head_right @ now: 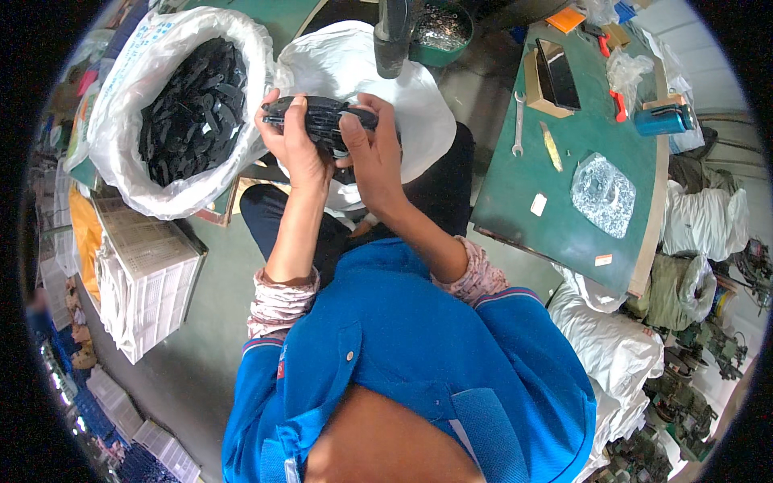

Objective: The person picks black plastic components from a white sack and uses a handheld tool to press small metal pins into them. The person then places the assembled parts into a second white sack. The process is repeated continuously.

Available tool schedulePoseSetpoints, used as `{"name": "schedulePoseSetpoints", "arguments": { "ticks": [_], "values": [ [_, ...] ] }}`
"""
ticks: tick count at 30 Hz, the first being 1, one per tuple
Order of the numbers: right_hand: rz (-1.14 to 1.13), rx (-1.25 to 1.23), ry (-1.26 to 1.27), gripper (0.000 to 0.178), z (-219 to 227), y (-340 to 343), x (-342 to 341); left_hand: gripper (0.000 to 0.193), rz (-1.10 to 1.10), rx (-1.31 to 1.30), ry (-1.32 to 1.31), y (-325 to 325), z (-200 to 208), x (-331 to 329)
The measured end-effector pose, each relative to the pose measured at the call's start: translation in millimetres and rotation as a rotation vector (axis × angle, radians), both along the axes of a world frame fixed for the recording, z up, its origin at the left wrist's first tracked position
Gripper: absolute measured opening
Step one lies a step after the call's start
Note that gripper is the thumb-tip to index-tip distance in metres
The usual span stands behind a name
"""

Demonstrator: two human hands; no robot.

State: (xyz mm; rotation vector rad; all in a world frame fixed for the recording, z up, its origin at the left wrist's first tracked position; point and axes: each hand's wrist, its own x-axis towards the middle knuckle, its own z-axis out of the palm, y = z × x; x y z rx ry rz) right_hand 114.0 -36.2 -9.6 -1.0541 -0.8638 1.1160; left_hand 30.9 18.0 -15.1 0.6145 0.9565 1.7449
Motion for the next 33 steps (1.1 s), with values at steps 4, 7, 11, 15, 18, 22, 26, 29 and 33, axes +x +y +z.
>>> {"name": "schedulePoseSetpoints", "arguments": {
  "ticks": [4, 7, 11, 15, 18, 22, 26, 29, 33],
  "values": [
    [-0.142, 0.167, -0.113, 0.048, -2, 12, -6, 0.051, 0.038, 0.128, 0.179, -9, 8, 7],
    [-0.218, 0.180, -0.118, 0.032, -3, 15, -6, 0.054, 0.065, 0.168, 0.231, -11, 13, 13],
    [-0.248, 0.156, -0.078, 0.023, -10, 25, -2, 0.058, 0.021, 0.179, 0.210, -16, 11, 13],
    [-0.190, 0.033, 0.177, 0.022, 4, 34, 8, 0.071, -0.070, 0.286, 0.146, -18, 8, 17],
    [-0.182, 0.002, 0.519, 0.022, -3, 42, 7, 0.083, -0.162, 0.220, 0.085, -23, 6, 19],
    [-0.154, -0.111, 0.646, 0.023, 1, 38, -5, 0.084, -0.339, 0.107, -0.106, -25, -6, 18],
    [-0.149, -0.046, 0.471, 0.025, -5, 31, -14, 0.071, -0.372, 0.072, -0.018, -26, -6, 17],
    [-0.147, 0.009, 0.423, 0.024, -4, 29, -15, 0.063, -0.350, 0.069, -0.060, -23, -3, 18],
    [-0.107, -0.047, 0.387, 0.021, -6, 17, -10, 0.046, -0.449, 0.025, -0.219, -21, -7, 10]
  ]
}}
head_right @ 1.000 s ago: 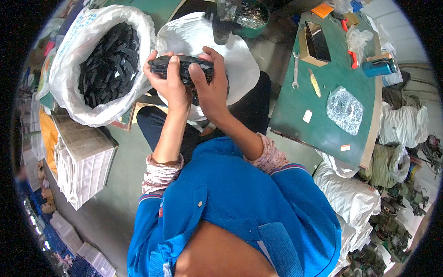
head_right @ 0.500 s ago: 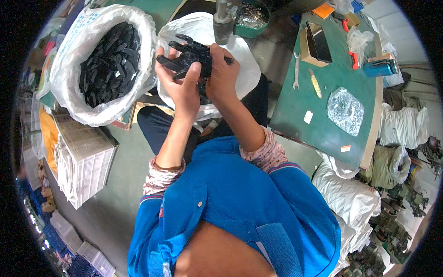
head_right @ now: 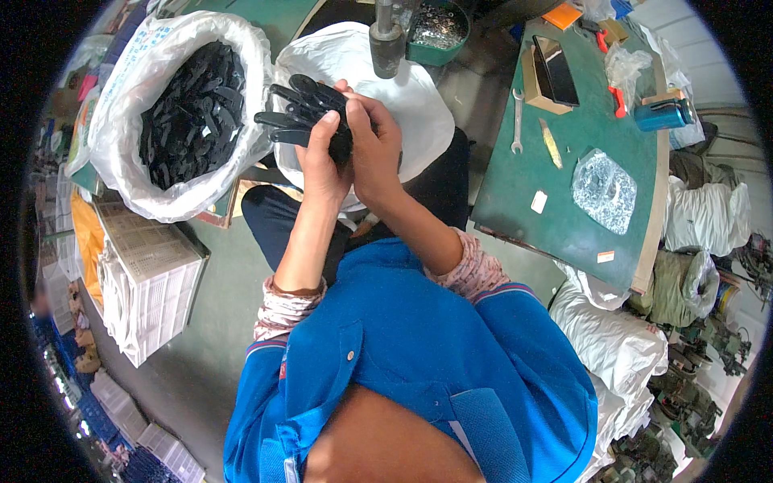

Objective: The person picks black plastic components from a white sack and uses a handheld tool to press small metal pins into them. The person then places the assembled parts into a second white sack. The process is repeated continuously.

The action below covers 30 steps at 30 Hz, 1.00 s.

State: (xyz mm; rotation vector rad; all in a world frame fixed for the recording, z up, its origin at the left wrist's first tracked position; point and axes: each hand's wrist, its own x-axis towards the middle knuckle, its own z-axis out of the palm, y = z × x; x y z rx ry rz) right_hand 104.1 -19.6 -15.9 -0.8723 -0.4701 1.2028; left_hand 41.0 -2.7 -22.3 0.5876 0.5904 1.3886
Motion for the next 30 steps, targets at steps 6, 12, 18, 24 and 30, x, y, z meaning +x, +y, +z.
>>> {"name": "schedulePoseSetpoints", "arguments": {
  "ticks": [6, 12, 18, 24, 30],
  "values": [
    [-0.008, 0.042, -0.376, 0.017, -17, -9, 19, 0.040, -0.013, 0.020, 0.050, 6, 3, -18],
    [0.067, 0.125, -0.322, 0.011, 6, -9, 43, 0.028, -0.036, -0.029, -0.028, 7, -1, -24],
    [0.103, 0.114, -0.206, 0.023, 11, -10, 54, 0.025, -0.053, -0.018, 0.067, 5, 1, -25],
    [0.220, -0.003, -0.618, 0.026, 16, -19, 64, 0.033, -0.005, 0.044, 0.361, 5, 0, -28],
    [0.210, 0.217, -1.116, 0.022, 19, -15, 75, 0.036, -0.038, 0.037, 0.285, 2, 12, -26]
  ]
}}
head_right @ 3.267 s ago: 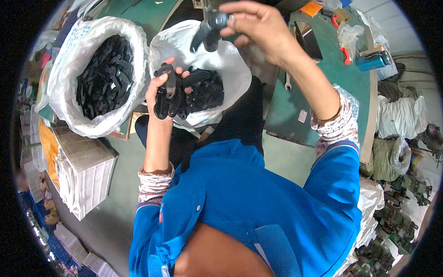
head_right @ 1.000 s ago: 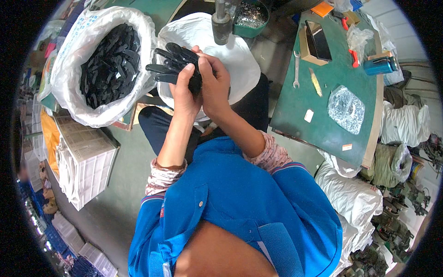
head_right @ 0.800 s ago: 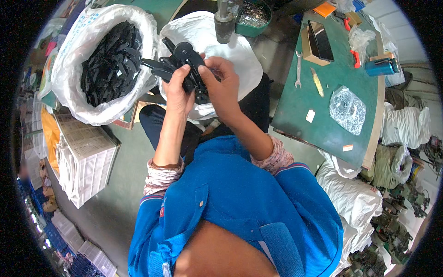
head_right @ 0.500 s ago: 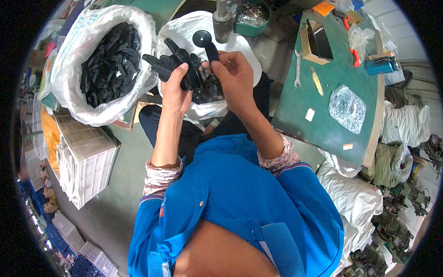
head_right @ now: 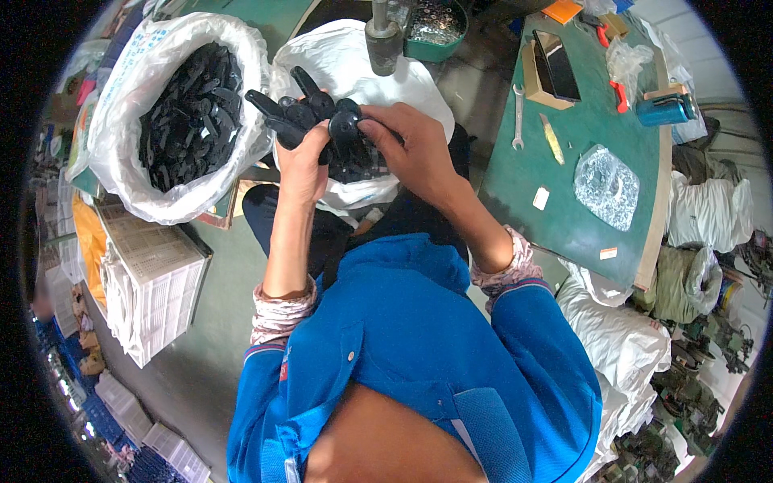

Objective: The person picks black plastic components from a white sack and uses a handheld tool to press small metal pins into them. The person then places the assembled parts into a second white sack. The process is repeated continuously.

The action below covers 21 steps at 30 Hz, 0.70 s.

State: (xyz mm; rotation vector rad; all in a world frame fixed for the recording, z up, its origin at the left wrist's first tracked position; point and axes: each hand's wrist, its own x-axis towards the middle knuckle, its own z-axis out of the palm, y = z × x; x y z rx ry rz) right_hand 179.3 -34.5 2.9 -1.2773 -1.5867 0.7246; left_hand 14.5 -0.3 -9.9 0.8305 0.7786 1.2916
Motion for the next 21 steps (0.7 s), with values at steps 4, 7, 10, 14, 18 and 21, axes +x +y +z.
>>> {"name": "schedulePoseSetpoints", "arguments": {
  "ticks": [4, 7, 10, 14, 18, 21],
  "values": [
    [-0.053, 0.038, 0.010, 0.021, -3, 1, 5, 0.040, -0.015, -0.026, 0.048, 0, -1, 0],
    [-0.055, -0.156, 0.268, 0.021, 4, -1, 2, 0.042, -0.042, 0.013, 0.189, -2, 2, 2],
    [0.008, -0.072, 0.069, 0.022, 1, 2, 8, 0.042, -0.053, 0.040, 0.232, -2, 5, 4],
    [0.029, -0.132, 0.113, 0.023, 4, 7, 17, 0.035, -0.066, 0.036, 0.160, 1, 2, 5],
    [0.045, -0.091, 0.312, 0.028, 43, 31, 35, 0.034, -0.034, -0.118, -0.048, 2, 2, 0],
    [0.039, -0.006, 0.463, 0.035, 77, 58, 41, 0.034, -0.111, -0.090, -0.060, 1, 4, -2]
  ]
}}
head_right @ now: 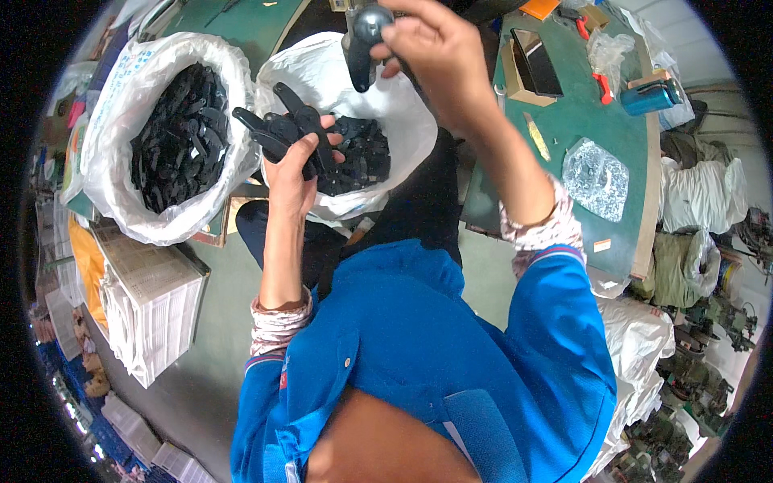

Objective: The person picks black plastic components from a white sack and uses a handheld tool to press small metal pins into them. The person then places the assembled parts into a second white sack. The process is repeated continuously.

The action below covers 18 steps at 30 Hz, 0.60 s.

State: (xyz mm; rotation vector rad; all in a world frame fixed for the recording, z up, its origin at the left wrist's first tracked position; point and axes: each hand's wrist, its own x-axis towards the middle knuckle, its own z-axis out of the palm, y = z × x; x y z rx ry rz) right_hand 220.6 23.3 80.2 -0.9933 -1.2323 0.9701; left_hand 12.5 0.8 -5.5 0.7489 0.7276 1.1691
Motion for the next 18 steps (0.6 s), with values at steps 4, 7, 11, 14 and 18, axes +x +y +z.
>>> {"name": "schedulePoseSetpoints", "arguments": {
  "ticks": [4, 7, 11, 14, 18],
  "values": [
    [-0.003, -0.178, -0.009, 0.021, 54, 42, -5, 0.035, -0.032, -0.008, -0.041, -2, 5, 5],
    [0.091, -0.245, -0.355, 0.022, 66, 58, 1, 0.036, -0.041, -0.008, -0.067, -2, 6, 3],
    [0.088, -0.380, -0.144, 0.024, 42, 66, 4, 0.037, -0.069, 0.014, -0.063, -1, 4, -1],
    [0.113, -0.211, -0.223, 0.036, 11, 22, 8, 0.034, -0.091, 0.006, -0.092, 0, 4, -2],
    [0.142, -0.278, -0.154, 0.034, -43, -17, -18, 0.032, -0.139, -0.043, -0.128, -2, 4, 0]
  ]
}}
